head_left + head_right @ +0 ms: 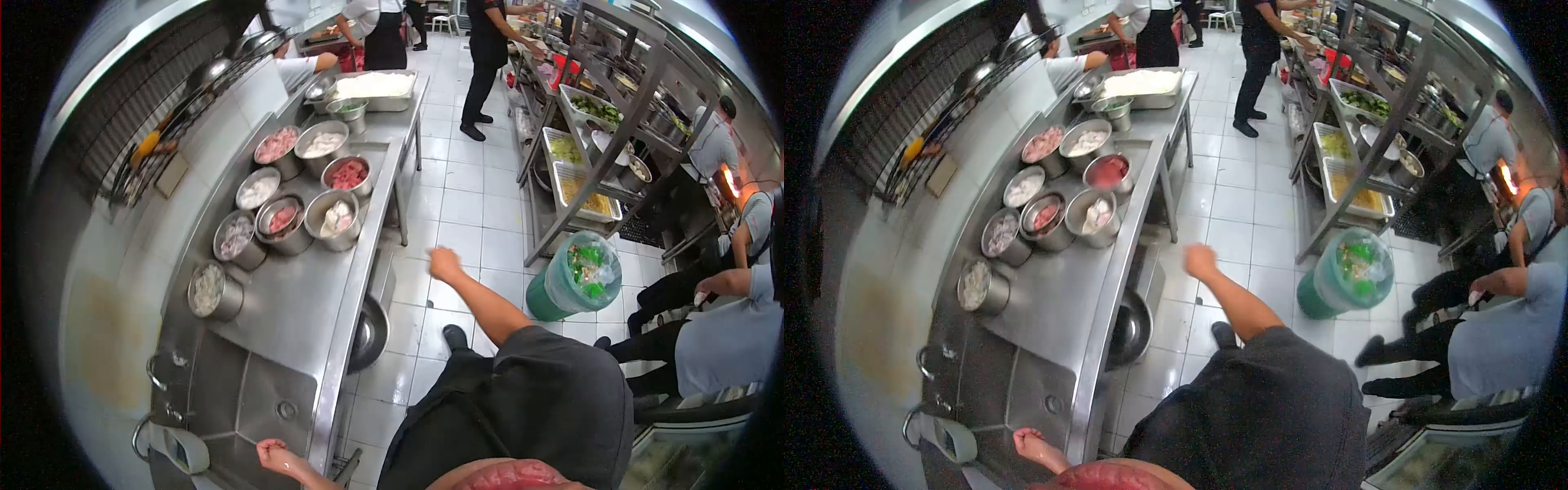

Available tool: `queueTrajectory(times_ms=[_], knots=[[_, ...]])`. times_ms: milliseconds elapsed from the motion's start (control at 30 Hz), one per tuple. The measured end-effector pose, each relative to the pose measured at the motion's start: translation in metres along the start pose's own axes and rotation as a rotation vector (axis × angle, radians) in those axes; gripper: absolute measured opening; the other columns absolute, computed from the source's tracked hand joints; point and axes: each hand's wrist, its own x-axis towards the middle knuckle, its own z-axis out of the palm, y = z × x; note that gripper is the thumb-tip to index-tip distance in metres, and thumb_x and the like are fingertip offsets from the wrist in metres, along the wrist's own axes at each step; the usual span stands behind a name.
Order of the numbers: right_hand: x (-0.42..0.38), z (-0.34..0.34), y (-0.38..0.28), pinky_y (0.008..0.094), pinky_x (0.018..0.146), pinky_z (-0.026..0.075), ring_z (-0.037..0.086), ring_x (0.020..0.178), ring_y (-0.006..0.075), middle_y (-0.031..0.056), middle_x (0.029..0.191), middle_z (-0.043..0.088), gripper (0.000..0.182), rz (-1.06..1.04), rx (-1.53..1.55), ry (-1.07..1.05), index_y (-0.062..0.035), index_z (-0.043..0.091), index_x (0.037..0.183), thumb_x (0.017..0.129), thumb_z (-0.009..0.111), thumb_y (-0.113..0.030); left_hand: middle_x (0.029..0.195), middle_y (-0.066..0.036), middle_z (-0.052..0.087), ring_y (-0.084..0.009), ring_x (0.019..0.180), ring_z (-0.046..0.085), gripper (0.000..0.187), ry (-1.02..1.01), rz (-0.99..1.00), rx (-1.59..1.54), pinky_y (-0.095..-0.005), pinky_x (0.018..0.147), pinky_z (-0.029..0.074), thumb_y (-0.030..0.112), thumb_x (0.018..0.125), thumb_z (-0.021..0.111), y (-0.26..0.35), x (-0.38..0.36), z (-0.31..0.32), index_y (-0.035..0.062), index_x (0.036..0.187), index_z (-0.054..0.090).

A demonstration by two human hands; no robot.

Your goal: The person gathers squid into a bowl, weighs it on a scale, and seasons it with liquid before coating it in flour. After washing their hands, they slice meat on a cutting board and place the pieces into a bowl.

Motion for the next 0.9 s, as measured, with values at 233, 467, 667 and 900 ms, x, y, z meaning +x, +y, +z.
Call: queueTrajectory(times_ms=[233, 467, 667, 900], knots=[[-0.104, 0.123, 0.367, 0.0361, 0.05, 0.05, 0.062, 0.049, 0.0224, 0.0045, 0.056, 0.064, 0.009, 0.087, -0.365, -0.381, -0.0161, 0.066, 0.051, 0.055, 0.064, -0.024, 0.059, 0.002, 0.041, -0.0059, 0.051, 0.035, 0.013, -0.537, 0.104, -0.198, -0.0205, 0.044, 0.025, -0.001, 0.074, 0.041, 0.066, -0.118, 0.302, 0.0078, 0.064, 0.044], [-0.172, 0.074, 0.462, 0.04, 0.041, 0.041, 0.053, 0.047, 0.0206, 0.0118, 0.05, 0.052, 0.023, 1.568, 1.12, -0.1, -0.0076, 0.059, 0.055, 0.077, 0.061, -0.014, 0.065, 0.001, 0.047, -0.0051, 0.056, 0.042, 0.016, -0.858, -0.181, -0.132, -0.0202, 0.047, 0.032, 0.011, 0.089, 0.047, 0.125, -0.182, 0.507, 0.0063, 0.075, 0.054], [-0.036, 0.06, 0.539, 0.0434, 0.048, 0.045, 0.061, 0.056, 0.0269, 0.0151, 0.076, 0.065, 0.018, 1.037, 0.421, -0.209, 0.0014, 0.064, 0.083, 0.071, 0.068, -0.011, 0.078, 0.0, 0.058, -0.0066, 0.066, 0.051, 0.019, -1.058, 0.015, -0.049, -0.0215, 0.058, 0.043, 0.02, 0.094, 0.057, 0.112, -0.197, 0.639, 0.0019, 0.094, 0.064], [0.122, -0.047, 0.546, 0.0373, 0.044, 0.047, 0.059, 0.047, 0.0225, 0.0123, 0.059, 0.062, 0.025, 1.061, 0.88, 0.172, 0.0, 0.069, 0.07, 0.082, 0.055, -0.018, 0.079, 0.0, 0.059, -0.0082, 0.067, 0.052, 0.015, -1.166, 0.023, -0.02, -0.0223, 0.061, 0.043, 0.016, 0.093, 0.06, 0.099, -0.182, 0.802, 0.001, 0.092, 0.063]])
